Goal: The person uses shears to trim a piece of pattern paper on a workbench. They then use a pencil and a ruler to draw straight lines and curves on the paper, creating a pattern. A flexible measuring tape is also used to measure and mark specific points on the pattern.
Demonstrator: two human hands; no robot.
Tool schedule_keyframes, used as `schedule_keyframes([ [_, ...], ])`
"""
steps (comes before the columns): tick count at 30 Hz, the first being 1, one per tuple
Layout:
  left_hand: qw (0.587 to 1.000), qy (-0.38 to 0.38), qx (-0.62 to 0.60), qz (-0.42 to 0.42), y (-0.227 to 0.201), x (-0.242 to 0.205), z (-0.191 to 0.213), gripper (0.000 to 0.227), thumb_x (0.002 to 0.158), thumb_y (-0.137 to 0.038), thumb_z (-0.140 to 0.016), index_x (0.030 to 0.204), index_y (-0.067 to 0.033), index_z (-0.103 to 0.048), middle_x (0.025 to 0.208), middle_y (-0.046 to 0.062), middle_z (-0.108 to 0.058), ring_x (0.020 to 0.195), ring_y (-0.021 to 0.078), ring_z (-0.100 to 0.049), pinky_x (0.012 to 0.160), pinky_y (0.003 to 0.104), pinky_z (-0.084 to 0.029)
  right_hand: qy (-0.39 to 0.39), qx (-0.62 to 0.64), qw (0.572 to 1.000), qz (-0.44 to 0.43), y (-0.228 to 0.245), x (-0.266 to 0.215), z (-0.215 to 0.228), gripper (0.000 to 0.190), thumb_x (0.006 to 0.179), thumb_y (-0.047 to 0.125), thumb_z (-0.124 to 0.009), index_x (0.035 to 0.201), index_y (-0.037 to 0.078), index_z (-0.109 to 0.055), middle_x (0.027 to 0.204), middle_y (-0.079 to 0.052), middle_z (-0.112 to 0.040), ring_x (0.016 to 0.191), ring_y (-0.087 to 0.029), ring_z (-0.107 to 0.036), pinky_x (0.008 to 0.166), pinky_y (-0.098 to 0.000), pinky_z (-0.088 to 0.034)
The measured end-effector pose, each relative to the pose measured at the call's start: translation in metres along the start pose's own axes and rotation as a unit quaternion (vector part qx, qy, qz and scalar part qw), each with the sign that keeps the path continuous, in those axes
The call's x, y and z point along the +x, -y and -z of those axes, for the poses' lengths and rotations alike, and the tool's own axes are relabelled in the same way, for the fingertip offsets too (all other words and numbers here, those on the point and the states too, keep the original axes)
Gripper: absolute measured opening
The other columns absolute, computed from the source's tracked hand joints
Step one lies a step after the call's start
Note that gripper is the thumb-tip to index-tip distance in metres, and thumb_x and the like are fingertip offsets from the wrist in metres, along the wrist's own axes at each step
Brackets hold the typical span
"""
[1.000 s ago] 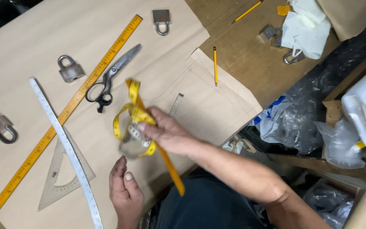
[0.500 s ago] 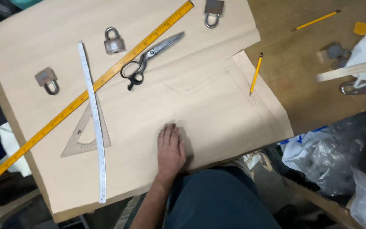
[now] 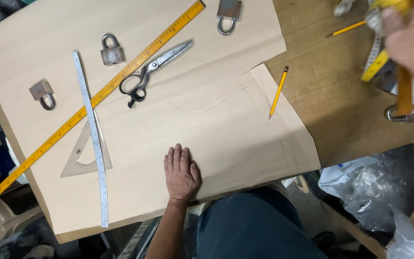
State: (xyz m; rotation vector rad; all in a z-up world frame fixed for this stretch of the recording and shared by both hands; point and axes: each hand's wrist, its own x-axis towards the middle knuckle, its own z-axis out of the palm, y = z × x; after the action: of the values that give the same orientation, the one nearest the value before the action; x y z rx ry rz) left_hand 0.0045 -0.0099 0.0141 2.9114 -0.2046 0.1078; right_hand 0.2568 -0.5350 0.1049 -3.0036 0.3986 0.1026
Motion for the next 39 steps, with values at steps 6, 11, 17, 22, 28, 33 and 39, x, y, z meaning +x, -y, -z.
schedule_keyframes([
  [6,0.999,0.042,0.002,0.015,-0.002,0.001,-0.001,0.055,0.100,-0.030,-0.042,0.146,-0.0012,-0.053,0.156,0.022,-0.047,0.147,0.0428,-0.040,0.125,0.056,-0.026,0.042,0.270,0.961,-0.038,0.030,-0.012,-0.007,0.026,0.117,0.007,-0.058,0.140,-0.005,-0.050,0.133,-0.028,-0.064,0.113,-0.045,-0.062,0.089,-0.0525,-0.049],
  [11,1.000,0.000,-0.019,0.001,0.002,-0.002,-0.001,0.052,0.099,-0.027,-0.045,0.143,-0.0008,-0.056,0.153,0.023,-0.051,0.144,0.0448,-0.043,0.122,0.059,-0.030,-0.040,0.146,0.988,0.000,-0.010,-0.013,-0.059,0.040,0.125,0.022,-0.081,0.133,-0.008,-0.056,0.116,-0.030,-0.067,0.092,-0.047,-0.068,0.065,-0.0569,-0.054],
  [17,0.999,0.001,-0.040,-0.023,0.017,-0.006,-0.006,0.054,0.097,-0.027,-0.047,0.143,-0.0009,-0.055,0.154,0.022,-0.050,0.142,0.0443,-0.044,0.119,0.058,-0.032,-0.125,0.010,0.991,0.043,0.014,-0.098,-0.071,0.059,0.116,0.019,-0.082,0.150,-0.015,-0.047,0.127,-0.038,-0.063,0.112,-0.055,-0.061,0.097,-0.0548,-0.046],
  [22,0.974,0.086,-0.158,-0.140,0.087,-0.004,0.029,0.049,0.098,-0.016,-0.050,0.142,0.0033,-0.054,0.150,0.024,-0.053,0.140,0.0421,-0.046,0.123,0.052,-0.031,-0.157,-0.056,0.982,0.087,0.158,-0.243,-0.098,0.047,0.112,0.017,-0.058,0.149,-0.011,-0.053,0.131,-0.034,-0.064,0.115,-0.050,-0.060,0.100,-0.0574,-0.046],
  [28,0.981,0.019,-0.096,-0.165,0.225,-0.017,0.082,0.035,0.092,-0.018,-0.051,0.122,-0.0004,-0.058,0.142,0.022,-0.054,0.128,0.0459,-0.050,0.106,0.063,-0.037,-0.013,0.098,0.995,-0.006,0.339,-0.384,-0.116,0.050,0.095,0.028,-0.059,0.138,0.002,-0.053,0.139,-0.019,-0.060,0.128,-0.033,-0.057,0.114,-0.0513,-0.041],
  [33,0.998,-0.003,0.037,-0.059,0.293,-0.045,0.086,0.075,0.096,-0.046,-0.056,0.150,0.0045,-0.049,0.152,0.030,-0.050,0.136,0.0538,-0.047,0.108,0.069,-0.038,-0.058,0.020,0.997,-0.039,0.353,-0.443,-0.187,0.086,0.098,0.066,-0.044,0.157,0.003,-0.038,0.164,-0.021,-0.036,0.150,-0.044,-0.034,0.123,-0.0624,-0.023],
  [39,0.997,-0.024,0.008,-0.079,0.304,-0.035,0.072,0.061,0.103,-0.032,-0.044,0.148,0.0093,-0.052,0.152,0.032,-0.052,0.142,0.0539,-0.046,0.116,0.066,-0.034,0.060,0.013,0.990,-0.126,0.344,-0.430,-0.167,0.103,0.097,0.078,-0.007,0.162,-0.002,-0.019,0.168,-0.026,-0.016,0.156,-0.043,-0.013,0.124,-0.0578,-0.010],
])
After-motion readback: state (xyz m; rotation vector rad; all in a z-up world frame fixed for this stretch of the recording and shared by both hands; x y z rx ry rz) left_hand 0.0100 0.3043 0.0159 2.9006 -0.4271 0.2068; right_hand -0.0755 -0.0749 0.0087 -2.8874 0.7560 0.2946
